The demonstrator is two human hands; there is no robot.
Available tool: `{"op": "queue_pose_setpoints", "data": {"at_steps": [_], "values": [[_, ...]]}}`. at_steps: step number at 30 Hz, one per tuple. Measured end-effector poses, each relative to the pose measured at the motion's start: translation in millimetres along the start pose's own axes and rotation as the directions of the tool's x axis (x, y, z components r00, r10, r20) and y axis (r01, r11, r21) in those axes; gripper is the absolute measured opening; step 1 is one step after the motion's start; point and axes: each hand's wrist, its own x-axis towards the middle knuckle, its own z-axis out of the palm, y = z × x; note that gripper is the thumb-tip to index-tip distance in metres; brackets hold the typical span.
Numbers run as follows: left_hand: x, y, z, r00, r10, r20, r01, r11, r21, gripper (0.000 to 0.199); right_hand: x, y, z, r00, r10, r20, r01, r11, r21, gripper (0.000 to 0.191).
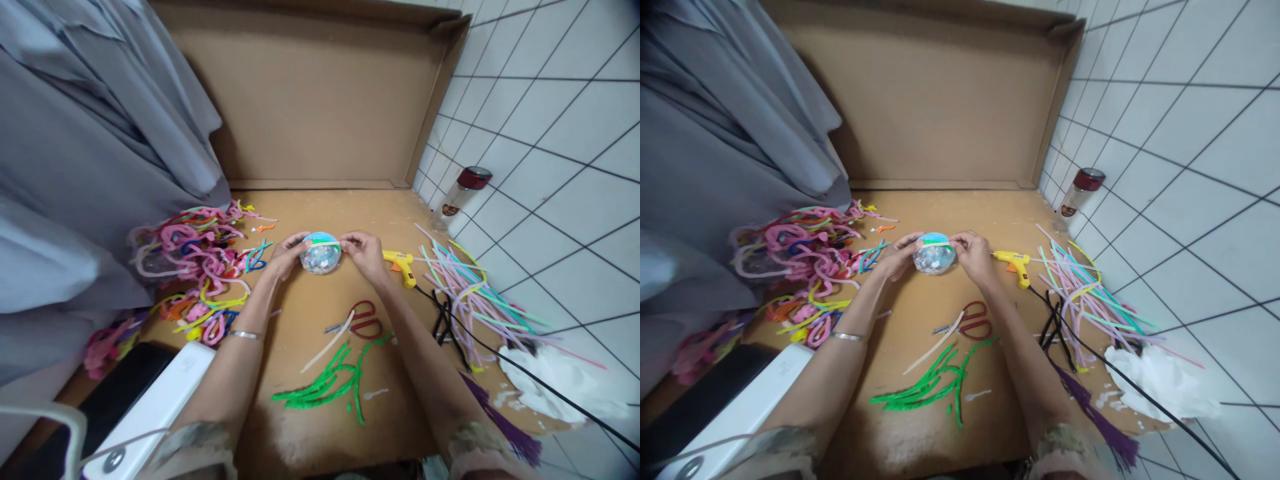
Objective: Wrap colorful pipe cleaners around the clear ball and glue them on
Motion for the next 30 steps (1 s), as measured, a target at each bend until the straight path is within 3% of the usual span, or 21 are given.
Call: {"op": "queue_pose_setpoints", "data": {"at_steps": [8, 12, 17, 21, 25, 30], "values": [[-1, 1, 1.7, 1.0, -0.003, -0.001, 0.003, 1.0, 0.021, 0.057, -1, 7, -1, 0.996, 0.037, 0.084, -0.008, 0.946, -0.324, 0.011], [0, 0, 3.1, 1.0, 0.021, -0.005, -0.021, 1.0, 0.02, 0.055, -2, 11, -2, 0.993, 0.042, 0.113, 0.0, 0.938, -0.346, 0.012], [1, -2, 3.9, 1.0, 0.019, 0.004, -0.019, 1.0, 0.025, 0.054, 0, 23, 4, 0.986, 0.142, 0.088, -0.118, 0.966, -0.232, 0.009], [2, -2, 3.6, 1.0, 0.016, -0.012, -0.016, 1.0, 0.007, 0.053, 0, 28, 11, 0.971, 0.229, 0.071, -0.231, 0.973, 0.021, 0.008], [2, -3, 2.8, 1.0, 0.018, -0.005, -0.018, 1.0, 0.019, 0.057, -1, 29, 12, 0.925, 0.364, 0.105, -0.379, 0.886, 0.267, 0.009], [3, -4, 1.7, 1.0, 0.01, 0.015, -0.011, 1.0, 0.023, 0.057, -2, 32, 8, 0.885, 0.439, 0.155, -0.463, 0.8, 0.382, 0.015]]}}
